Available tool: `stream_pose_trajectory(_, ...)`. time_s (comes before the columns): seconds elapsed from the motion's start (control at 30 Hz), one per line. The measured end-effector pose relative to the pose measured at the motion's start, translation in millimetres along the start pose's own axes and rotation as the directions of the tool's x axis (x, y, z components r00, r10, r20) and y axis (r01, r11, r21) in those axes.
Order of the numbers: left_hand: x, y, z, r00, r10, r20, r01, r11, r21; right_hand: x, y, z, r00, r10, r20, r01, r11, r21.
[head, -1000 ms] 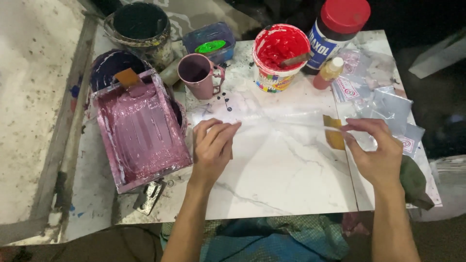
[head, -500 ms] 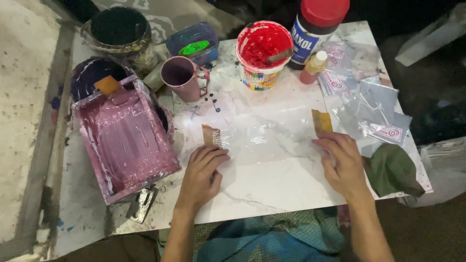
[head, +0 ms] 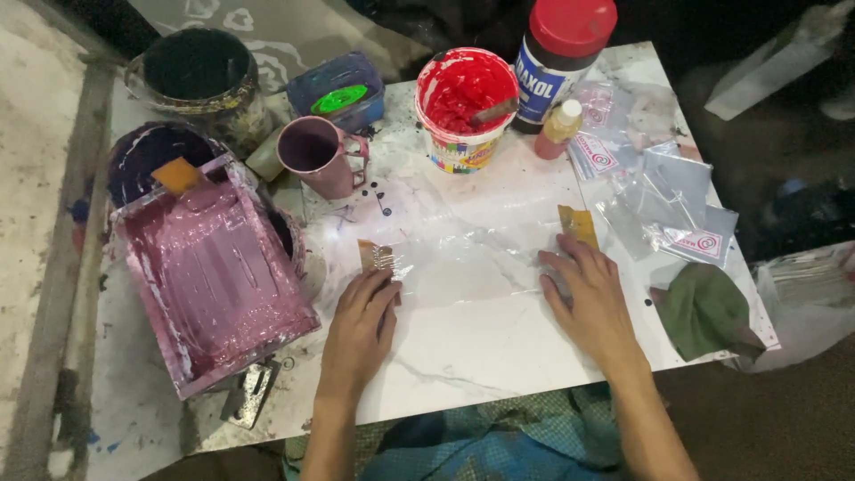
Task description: The person uses a small wooden stick to spread purple paint evenly inside a rectangular tray lined with plastic wrap. They repeatedly dip the stick into the paint and smooth the surface, occasionally lifting the tray to check the coverage.
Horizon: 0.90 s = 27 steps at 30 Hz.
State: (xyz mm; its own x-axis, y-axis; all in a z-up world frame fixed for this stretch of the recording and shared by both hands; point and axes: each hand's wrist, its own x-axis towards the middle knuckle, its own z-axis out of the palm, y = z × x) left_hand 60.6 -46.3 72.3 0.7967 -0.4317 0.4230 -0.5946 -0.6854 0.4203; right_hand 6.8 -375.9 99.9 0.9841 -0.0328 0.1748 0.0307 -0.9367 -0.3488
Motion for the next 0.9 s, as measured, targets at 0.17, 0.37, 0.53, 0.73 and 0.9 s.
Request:
stream_pose_trajectory(0.17,-0.4,-4.9,4.6,1.000,0.009,-0.018,-0.009,1.000,0.014,-5.3,5.2,7.3,0.995,0.001,-0.098,-0.001,1.000,-0.003)
stream_pose_trajectory(0.37,0.8,-0.9,1.2,1.000,-0.001,-0.002,0.001,1.000,0.029,-6.1,8.4,8.3,0.998,0.002,-0.069,-0.004,1.000,-0.020)
stream_pose_trajectory(0.53,0.2,-2.4,2.0,0.999,0.018,-0.028,-0.018,1.000,-0.011,-6.6,8.9,5.7,0.992,-0.015,-0.127,0.014,1.000,-0.009)
stream_pose_trajectory(0.73,-5.0,-9.9,6.7,0.999,0.008,-0.033,-0.009,1.000,-0.028,-5.8,8.8,4.7,0.989,-0.023,-0.149,0.026,1.000,0.016)
stream_pose_trajectory(0.9,-2.7,-8.5,6.4,0.999,0.002,-0.045,-0.004,0.999,-0.036,-4.5,10.7,7.0,0.994,-0.028,-0.105,0.026,0.999,-0.021)
